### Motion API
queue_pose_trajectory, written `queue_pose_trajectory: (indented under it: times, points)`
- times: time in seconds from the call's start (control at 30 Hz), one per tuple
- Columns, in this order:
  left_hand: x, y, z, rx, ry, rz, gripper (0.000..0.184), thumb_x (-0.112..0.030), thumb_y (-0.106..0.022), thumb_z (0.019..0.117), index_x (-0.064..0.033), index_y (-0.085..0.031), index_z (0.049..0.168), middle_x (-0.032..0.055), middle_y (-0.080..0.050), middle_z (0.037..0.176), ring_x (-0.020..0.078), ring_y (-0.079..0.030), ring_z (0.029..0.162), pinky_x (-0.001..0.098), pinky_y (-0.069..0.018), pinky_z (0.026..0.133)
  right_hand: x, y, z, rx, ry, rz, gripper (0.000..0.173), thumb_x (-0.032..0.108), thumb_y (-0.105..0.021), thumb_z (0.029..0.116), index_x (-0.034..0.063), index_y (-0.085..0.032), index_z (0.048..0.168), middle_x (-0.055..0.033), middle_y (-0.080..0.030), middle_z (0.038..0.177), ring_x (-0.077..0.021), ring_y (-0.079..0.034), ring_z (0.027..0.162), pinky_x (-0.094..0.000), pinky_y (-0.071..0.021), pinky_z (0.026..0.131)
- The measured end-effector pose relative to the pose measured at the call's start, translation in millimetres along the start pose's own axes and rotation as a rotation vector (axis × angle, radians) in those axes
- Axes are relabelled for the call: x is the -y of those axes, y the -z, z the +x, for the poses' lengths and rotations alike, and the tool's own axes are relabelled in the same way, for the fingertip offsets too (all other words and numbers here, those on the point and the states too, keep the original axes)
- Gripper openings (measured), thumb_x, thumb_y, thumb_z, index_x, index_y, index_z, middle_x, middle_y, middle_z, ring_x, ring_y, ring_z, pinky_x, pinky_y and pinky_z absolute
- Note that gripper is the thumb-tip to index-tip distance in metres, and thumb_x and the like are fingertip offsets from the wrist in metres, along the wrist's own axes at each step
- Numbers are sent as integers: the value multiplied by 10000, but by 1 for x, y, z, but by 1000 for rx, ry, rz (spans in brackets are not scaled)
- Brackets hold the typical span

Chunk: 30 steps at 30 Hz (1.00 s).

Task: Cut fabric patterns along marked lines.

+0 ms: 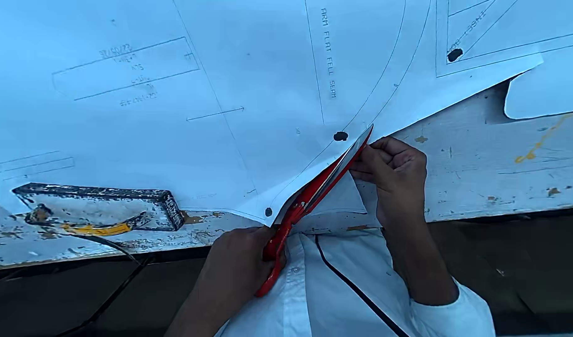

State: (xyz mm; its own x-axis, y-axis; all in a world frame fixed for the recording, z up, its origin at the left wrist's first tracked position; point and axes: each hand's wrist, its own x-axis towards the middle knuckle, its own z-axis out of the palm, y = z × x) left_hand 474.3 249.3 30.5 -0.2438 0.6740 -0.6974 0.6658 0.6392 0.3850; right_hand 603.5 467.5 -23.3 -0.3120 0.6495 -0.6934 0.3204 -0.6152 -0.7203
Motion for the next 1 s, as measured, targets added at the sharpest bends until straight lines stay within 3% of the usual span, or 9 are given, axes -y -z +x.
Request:
queue_pose_trajectory:
  times: [0.13,0.37,1.0]
  points:
    - [-1,-3,9,58,0,-50,154,-260,-732,750,-144,-757,848,-29,-657,681,160,-653,595,406,-550,532,1,2,0,11,-19,18,106,-37,-615,963,47,-638,903,-10,-737,749,-94,-744,672,-252,-649,667]
    - [1,-9,16,52,-2,-49,148,-258,-756,748,-148,-745,846,-28,-654,657,161,-657,583,406,-548,530,5,6,2,31,-6,-5,83,-14,-598,982,53,-624,939,-9,-745,771,-108,-753,687,-268,-656,666]
    - [14,-5,27,102,-12,-105,64,-254,-741,718,-213,-706,751,-91,-600,582,74,-610,530,334,-507,482,8,2,7,-43,-26,22,80,-5,-647,971,39,-641,905,-36,-746,763,-118,-751,671,-264,-652,636]
